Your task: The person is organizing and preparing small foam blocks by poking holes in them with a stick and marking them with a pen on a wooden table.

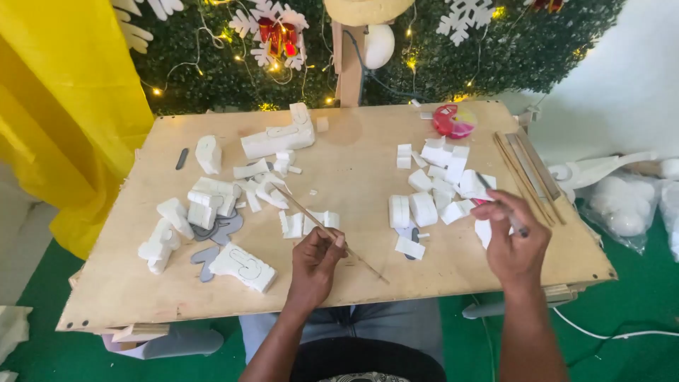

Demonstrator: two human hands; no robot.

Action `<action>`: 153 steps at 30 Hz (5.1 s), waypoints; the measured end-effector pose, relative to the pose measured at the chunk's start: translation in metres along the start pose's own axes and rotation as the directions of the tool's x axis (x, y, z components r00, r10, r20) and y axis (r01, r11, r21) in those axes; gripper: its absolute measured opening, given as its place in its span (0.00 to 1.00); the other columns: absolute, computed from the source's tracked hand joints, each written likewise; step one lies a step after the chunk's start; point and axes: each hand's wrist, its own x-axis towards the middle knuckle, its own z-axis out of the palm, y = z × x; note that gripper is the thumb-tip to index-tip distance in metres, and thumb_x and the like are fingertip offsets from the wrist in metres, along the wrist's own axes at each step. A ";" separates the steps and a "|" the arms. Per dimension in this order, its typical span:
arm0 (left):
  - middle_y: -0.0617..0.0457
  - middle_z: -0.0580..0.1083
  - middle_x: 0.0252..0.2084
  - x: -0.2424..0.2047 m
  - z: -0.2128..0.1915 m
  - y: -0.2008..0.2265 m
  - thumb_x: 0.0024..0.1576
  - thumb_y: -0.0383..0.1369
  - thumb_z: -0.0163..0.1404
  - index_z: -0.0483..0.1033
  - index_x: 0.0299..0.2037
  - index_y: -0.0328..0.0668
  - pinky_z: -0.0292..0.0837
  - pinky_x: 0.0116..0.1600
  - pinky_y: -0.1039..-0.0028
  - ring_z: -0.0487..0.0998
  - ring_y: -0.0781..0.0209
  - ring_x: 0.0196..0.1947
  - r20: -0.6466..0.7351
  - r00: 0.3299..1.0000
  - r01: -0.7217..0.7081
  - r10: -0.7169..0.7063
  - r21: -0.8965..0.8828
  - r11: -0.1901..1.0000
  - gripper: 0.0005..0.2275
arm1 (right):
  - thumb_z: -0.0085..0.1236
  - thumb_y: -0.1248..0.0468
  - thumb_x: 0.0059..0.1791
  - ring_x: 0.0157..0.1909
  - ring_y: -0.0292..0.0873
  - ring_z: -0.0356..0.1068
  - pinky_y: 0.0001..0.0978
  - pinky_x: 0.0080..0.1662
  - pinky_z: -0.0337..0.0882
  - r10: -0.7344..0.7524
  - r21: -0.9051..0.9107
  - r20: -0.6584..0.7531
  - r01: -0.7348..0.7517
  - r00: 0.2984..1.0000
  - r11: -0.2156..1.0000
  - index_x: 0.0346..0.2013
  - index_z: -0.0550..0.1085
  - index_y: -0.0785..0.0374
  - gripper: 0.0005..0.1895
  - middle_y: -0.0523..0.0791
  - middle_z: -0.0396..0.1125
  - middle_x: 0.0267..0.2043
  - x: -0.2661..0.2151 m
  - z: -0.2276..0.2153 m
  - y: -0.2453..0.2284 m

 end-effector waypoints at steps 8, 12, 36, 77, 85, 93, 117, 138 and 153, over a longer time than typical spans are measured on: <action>0.43 0.76 0.28 -0.008 -0.002 -0.003 0.63 0.23 0.52 0.76 0.34 0.30 0.75 0.44 0.66 0.76 0.61 0.33 -0.009 0.999 0.044 -0.044 0.014 0.999 0.05 | 0.67 0.69 0.51 0.41 0.61 0.77 0.50 0.40 0.76 0.026 -0.415 0.100 0.018 0.995 0.910 0.48 0.77 0.74 0.14 0.61 0.75 0.44 0.091 0.026 0.061; 0.43 0.77 0.29 -0.009 -0.004 -0.003 0.62 0.23 0.52 0.76 0.35 0.31 0.75 0.43 0.66 0.77 0.61 0.34 0.006 0.998 0.067 -0.067 0.032 0.997 0.04 | 0.70 0.59 0.47 0.50 0.68 0.74 0.63 0.52 0.73 0.236 -0.563 0.264 -0.049 0.935 0.825 0.53 0.76 0.71 0.25 0.61 0.73 0.48 0.105 0.044 0.033; 0.54 0.73 0.32 -0.013 -0.002 -0.003 0.63 0.29 0.51 0.72 0.35 0.41 0.73 0.42 0.72 0.73 0.65 0.33 0.044 0.993 0.109 -0.112 0.057 0.992 0.05 | 0.63 0.57 0.55 0.59 0.53 0.70 0.44 0.56 0.66 0.369 -0.415 0.122 -0.291 0.921 0.862 0.58 0.72 0.62 0.20 0.53 0.71 0.59 0.127 -0.002 0.102; 0.47 0.81 0.48 0.058 -0.089 0.089 0.60 0.39 0.55 0.77 0.53 0.40 0.82 0.44 0.66 0.84 0.56 0.41 0.082 0.990 -0.005 -0.113 0.831 0.557 0.15 | 0.56 0.72 0.54 0.44 0.44 0.76 0.34 0.47 0.74 0.013 -0.093 0.234 0.009 0.972 0.996 0.46 0.79 0.73 0.08 0.52 0.77 0.45 -0.077 0.053 -0.048; 0.47 0.80 0.45 0.181 -0.217 0.057 0.59 0.33 0.59 0.77 0.48 0.42 0.75 0.43 0.58 0.81 0.48 0.42 -0.370 0.902 0.291 0.223 0.902 0.318 0.10 | 0.56 0.73 0.53 0.45 0.45 0.76 0.36 0.50 0.76 -0.056 -0.064 0.248 0.074 0.967 0.995 0.45 0.78 0.73 0.08 0.53 0.76 0.45 -0.079 0.052 -0.046; 0.47 0.74 0.51 0.214 -0.206 0.006 0.51 0.50 0.65 0.69 0.53 0.45 0.69 0.54 0.50 0.75 0.41 0.53 -0.492 0.869 0.493 -0.051 0.870 0.015 0.28 | 0.57 0.74 0.54 0.38 0.45 0.75 0.35 0.42 0.75 -0.002 -0.082 0.168 0.016 0.986 0.996 0.46 0.79 0.77 0.08 0.54 0.76 0.43 -0.083 0.054 -0.046; 0.37 0.76 0.50 0.062 -0.071 0.052 0.65 0.34 0.47 0.69 0.58 0.40 0.79 0.61 0.62 0.82 0.46 0.48 0.130 0.925 0.381 -0.358 -0.299 0.875 0.14 | 0.55 0.74 0.56 0.42 0.49 0.77 0.37 0.47 0.78 -0.022 0.045 0.021 0.021 1.000 0.999 0.48 0.75 0.82 0.09 0.59 0.74 0.43 -0.088 0.057 -0.032; 0.36 0.70 0.57 -0.009 0.026 0.005 0.66 0.39 0.44 0.64 0.62 0.32 0.73 0.34 0.49 0.78 0.33 0.36 0.349 0.934 -0.310 0.076 0.689 0.655 0.20 | 0.56 0.73 0.55 0.45 0.47 0.78 0.33 0.49 0.79 -0.048 0.065 0.034 0.045 0.998 0.997 0.46 0.75 0.78 0.08 0.56 0.75 0.43 -0.085 0.057 -0.029; 0.37 0.71 0.58 -0.013 0.013 0.003 0.56 0.33 0.59 0.64 0.64 0.33 0.76 0.43 0.48 0.75 0.32 0.48 0.281 0.959 -0.248 -0.023 0.880 0.404 0.27 | 0.56 0.73 0.54 0.43 0.45 0.78 0.31 0.47 0.79 -0.047 0.055 0.040 0.045 0.998 0.997 0.46 0.76 0.76 0.08 0.54 0.76 0.42 -0.084 0.056 -0.030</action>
